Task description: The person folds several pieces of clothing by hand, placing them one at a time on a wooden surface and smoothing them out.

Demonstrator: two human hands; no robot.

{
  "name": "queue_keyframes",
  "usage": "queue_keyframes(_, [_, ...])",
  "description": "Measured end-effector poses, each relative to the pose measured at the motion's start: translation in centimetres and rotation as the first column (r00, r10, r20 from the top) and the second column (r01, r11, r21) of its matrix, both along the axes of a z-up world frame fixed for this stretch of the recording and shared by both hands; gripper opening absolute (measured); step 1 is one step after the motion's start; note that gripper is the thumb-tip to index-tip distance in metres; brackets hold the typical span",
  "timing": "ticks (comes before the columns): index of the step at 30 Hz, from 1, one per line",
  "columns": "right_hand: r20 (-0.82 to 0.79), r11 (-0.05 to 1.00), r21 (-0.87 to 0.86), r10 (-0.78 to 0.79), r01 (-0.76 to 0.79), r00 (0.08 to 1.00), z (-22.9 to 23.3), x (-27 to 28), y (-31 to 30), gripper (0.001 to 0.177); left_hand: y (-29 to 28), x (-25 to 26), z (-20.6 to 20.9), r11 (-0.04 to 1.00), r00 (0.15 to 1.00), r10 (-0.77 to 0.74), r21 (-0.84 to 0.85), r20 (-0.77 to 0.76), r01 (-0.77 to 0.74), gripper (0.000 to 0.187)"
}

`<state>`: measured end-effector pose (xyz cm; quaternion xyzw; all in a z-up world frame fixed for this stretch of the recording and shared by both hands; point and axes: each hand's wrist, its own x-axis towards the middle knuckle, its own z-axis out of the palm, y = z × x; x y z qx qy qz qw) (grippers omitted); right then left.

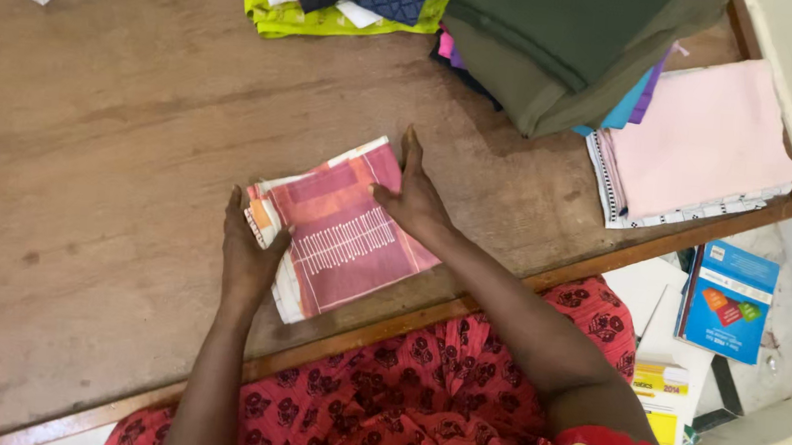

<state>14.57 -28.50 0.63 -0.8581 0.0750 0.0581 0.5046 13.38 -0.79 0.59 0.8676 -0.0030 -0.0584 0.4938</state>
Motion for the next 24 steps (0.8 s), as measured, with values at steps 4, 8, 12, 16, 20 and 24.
queue_keyframes(4, [-0.312,0.928,0.369,0.077,0.046,0.947,3.5,-0.8,-0.9,0.094,0.7,0.4,0.7,0.959,0.944,-0.016,-0.271,-0.330,-0.079,0.093])
queue_keyframes(8, [-0.430,0.843,0.537,0.242,0.031,0.869,4.2,-1.3,-2.1,0.078,1.1,0.4,1.1,0.887,0.880,-0.176,-0.458,-0.441,-0.052,0.070])
queue_keyframes(12, [-0.258,0.906,0.254,0.400,-0.338,0.879,3.0,-0.2,-4.3,0.076,1.8,0.2,2.2,0.872,0.835,-0.247,-0.489,-0.491,-0.030,0.057])
queue_keyframes(16, [-0.239,0.874,0.334,0.441,-0.353,0.865,4.0,-0.9,-5.3,0.068,2.0,0.1,2.9,0.893,0.775,-0.257,-0.448,-0.577,-0.038,0.052])
queue_keyframes(20, [-0.154,0.901,0.322,0.353,-0.291,0.923,6.3,-0.9,-5.1,0.051,1.4,0.2,4.3,0.930,0.901,-0.148,-0.368,-0.407,-0.014,0.042])
queue_keyframes(24, [0.232,0.951,0.214,0.172,-0.223,0.957,8.0,-0.4,-4.6,0.026,1.0,-0.6,7.3,0.997,0.947,-0.034,-0.050,0.321,0.053,0.028])
